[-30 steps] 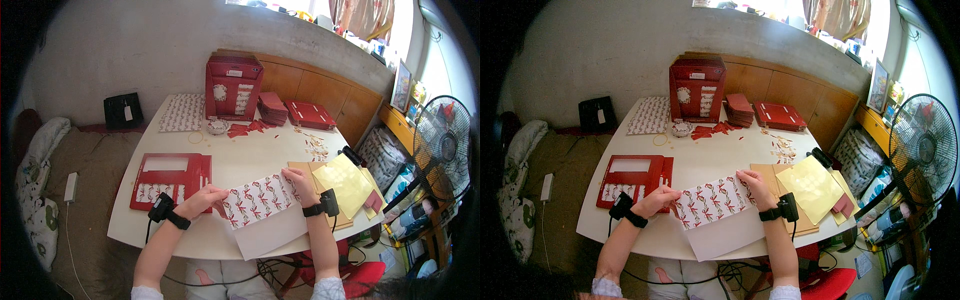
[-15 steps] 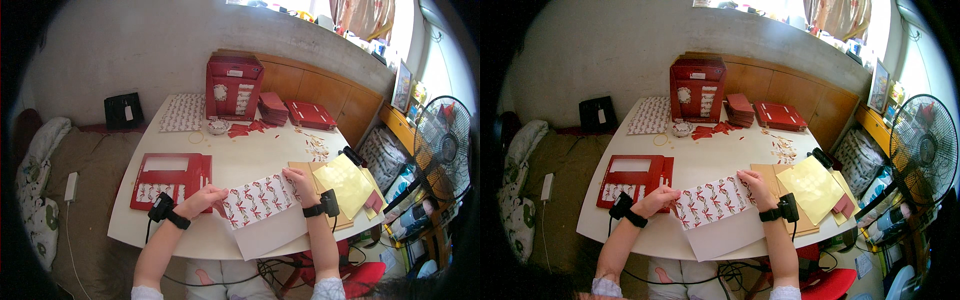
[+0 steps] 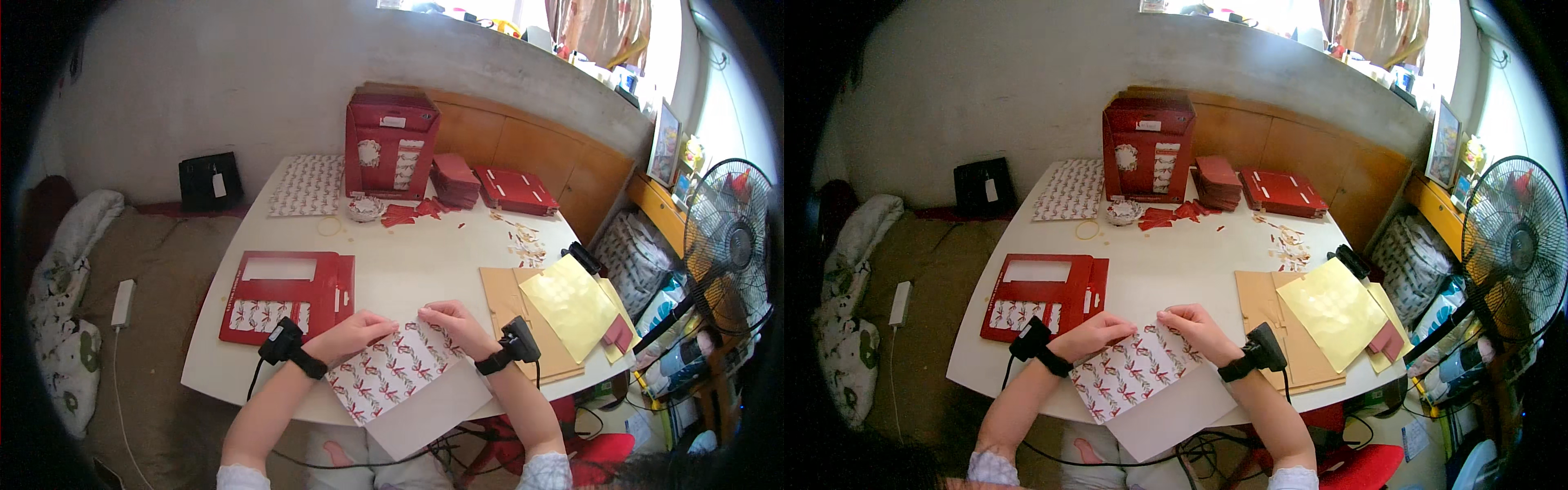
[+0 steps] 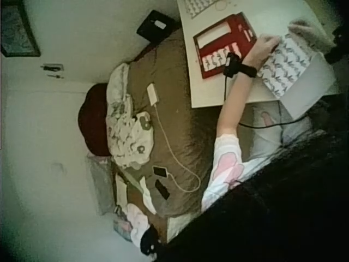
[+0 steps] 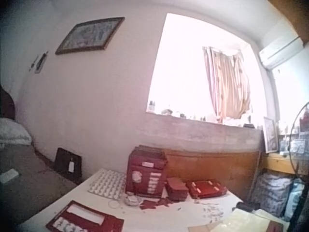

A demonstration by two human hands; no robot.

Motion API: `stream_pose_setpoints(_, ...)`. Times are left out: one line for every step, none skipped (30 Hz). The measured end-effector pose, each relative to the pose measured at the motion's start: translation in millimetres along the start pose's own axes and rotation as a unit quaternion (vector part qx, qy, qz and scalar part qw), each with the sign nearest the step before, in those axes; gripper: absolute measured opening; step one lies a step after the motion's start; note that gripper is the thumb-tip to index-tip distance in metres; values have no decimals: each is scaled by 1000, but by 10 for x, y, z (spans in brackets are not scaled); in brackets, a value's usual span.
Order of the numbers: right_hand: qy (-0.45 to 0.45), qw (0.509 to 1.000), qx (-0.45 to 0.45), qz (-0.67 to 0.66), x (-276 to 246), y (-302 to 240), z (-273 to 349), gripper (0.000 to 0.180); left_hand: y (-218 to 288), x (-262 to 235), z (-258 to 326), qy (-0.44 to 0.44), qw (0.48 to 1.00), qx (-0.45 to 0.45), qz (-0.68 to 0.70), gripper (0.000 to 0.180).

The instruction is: The recorder is assembling and preparing gift boxes or envelopes for long wallets.

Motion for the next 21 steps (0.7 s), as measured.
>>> stream_pose_setpoints(-7, 1000, -6, 15, 14, 32, -18, 26, 43, 65, -5, -1, 1000, -10, 12, 25)
stream_pose_setpoints(-6, 1000, -5, 15, 18, 84, -29, 26, 32, 97, -36, -2, 1000, -11, 12, 25)
stream_pose_setpoints(-15, 999, -11, 27, 53, 107, -40, 27, 12, 116, -50, 0, 1000, -17, 10, 25)
stream_pose_setpoints(-23, 999, -18, 40, 90, 110, -50, 27, -3, 122, -54, 2, 1000, -22, 8, 25)
stream_pose_setpoints(-30, 998, -31, 35, 128, 87, -39, 28, 40, 122, -48, -18, 999, -7, -45, 25)
stream_pose_setpoints(-30, 998, -30, 35, 134, 72, -39, 28, -5, 101, -58, -18, 999, -8, -45, 25)
stream_pose_setpoints(-39, 998, -16, 45, 143, 77, -41, 26, -61, 90, -83, -31, 999, 14, -36, 25)
stream_pose_setpoints(-47, 997, -1, 55, 151, 90, -42, 24, -83, 88, -92, -44, 998, 35, -27, 26)
stream_pose_setpoints(-45, 997, 1, 55, 134, 111, -43, 24, -80, 95, -98, -46, 998, 35, -26, 26)
stream_pose_setpoints(-52, 997, 4, 52, 124, 144, -47, 25, -69, 115, -98, -59, 998, 29, -8, 26)
stream_pose_setpoints(-60, 997, 8, 49, 118, 164, -45, 25, -64, 132, -103, -73, 997, 23, 9, 26)
stream_pose_setpoints(-61, 997, 8, 48, 136, 116, -33, 25, -68, 122, -97, -71, 997, 22, 10, 26)
stream_pose_setpoints(-59, 995, 33, 67, 155, 43, -7, 25, -72, 112, -92, -68, 997, 20, 13, 26)
stream_pose_setpoints(-57, 993, 58, 86, 167, 18, 5, 26, -79, 102, -82, -65, 998, 19, 16, 26)
stream_pose_setpoints(-56, 993, 58, 86, 159, 35, 9, 26, -78, 109, -84, -66, 997, 19, 16, 26)
stream_pose_setpoints(-40, 996, 29, 78, 136, 44, -1, 26, -74, 109, -84, -61, 998, 25, 2, 26)
stream_pose_setpoints(-25, 997, -1, 71, 109, 47, -15, 27, -67, 107, -83, -56, 998, 30, -12, 27)
stream_pose_setpoints(-23, 997, 0, 71, 58, 77, -20, 27, -43, 113, -73, -58, 998, 30, -12, 27)
stream_pose_setpoints(-10, 998, 11, 55, -32, 113, -18, 26, -13, 121, -49, -63, 998, 15, -14, 27)
stream_pose_setpoints(4, 999, 22, 38, -109, 126, -6, 24, -3, 130, -41, -69, 998, -1, -17, 28)
stream_pose_setpoints(-4, 998, 12, 69, -94, 34, 20, 24, -17, 115, -34, -67, 998, -1, -18, 28)
Point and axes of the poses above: each hand's wrist, its own z-axis away from the middle knuckle, its own x-axis out of the palm, y = z × x, the point moved 5 cm from there along -z, towards the middle knuckle, and after that the axes turned 3 degrees about z, right-handed, at the moved point
